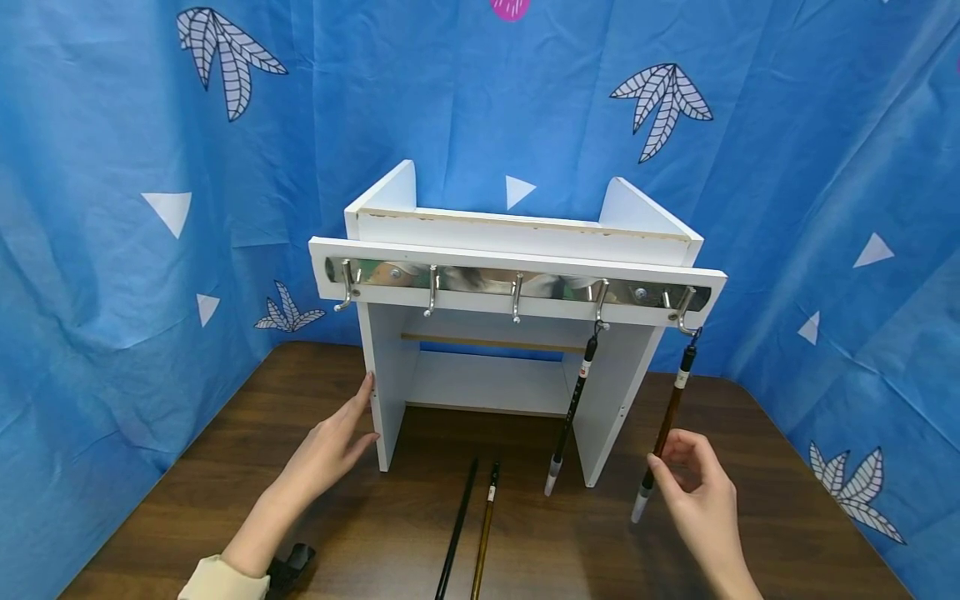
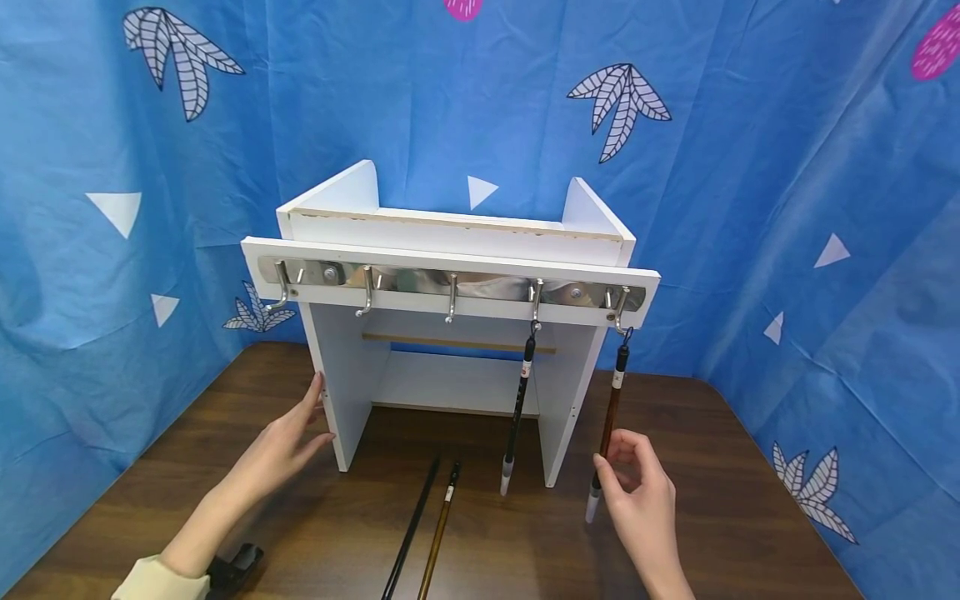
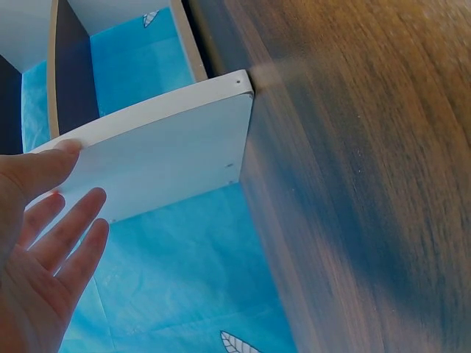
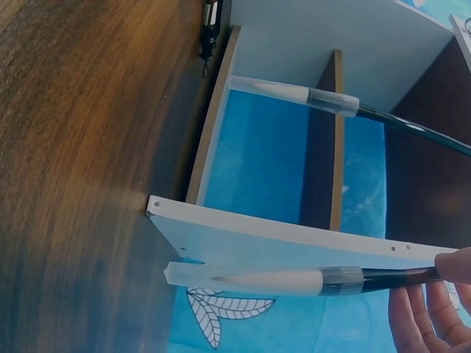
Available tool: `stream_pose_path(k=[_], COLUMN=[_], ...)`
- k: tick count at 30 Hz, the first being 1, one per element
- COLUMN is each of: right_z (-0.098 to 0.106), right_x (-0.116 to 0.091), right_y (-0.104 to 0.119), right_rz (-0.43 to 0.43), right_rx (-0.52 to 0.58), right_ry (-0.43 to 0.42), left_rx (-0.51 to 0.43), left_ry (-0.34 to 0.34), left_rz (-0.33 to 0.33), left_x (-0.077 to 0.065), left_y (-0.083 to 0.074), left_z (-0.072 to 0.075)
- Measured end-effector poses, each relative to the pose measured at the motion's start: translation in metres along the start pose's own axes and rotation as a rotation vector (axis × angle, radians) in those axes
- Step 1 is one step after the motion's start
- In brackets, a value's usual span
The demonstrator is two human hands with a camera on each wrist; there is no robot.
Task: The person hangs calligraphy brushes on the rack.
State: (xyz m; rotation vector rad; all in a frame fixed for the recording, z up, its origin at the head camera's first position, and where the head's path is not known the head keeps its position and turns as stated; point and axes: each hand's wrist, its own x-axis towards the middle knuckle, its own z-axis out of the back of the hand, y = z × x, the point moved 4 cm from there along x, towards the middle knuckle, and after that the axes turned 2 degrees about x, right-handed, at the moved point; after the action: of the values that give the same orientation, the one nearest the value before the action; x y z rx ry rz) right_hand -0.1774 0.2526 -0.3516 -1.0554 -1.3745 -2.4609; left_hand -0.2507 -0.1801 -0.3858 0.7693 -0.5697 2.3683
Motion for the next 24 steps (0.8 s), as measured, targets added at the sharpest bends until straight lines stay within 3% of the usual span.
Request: stream_pose_path(k=[24], right_z=[0.0017], right_x=[-0.0022], right_y=[0.0052], right_rz=[-0.025], right_rx=[-0.035], right_ry=[-0.017], left_rx=[-0.005], left_ry=[0.016], left_rz=[0.021], left_x=[0.0003], left_y=[0.0001], left_z=[0.0001])
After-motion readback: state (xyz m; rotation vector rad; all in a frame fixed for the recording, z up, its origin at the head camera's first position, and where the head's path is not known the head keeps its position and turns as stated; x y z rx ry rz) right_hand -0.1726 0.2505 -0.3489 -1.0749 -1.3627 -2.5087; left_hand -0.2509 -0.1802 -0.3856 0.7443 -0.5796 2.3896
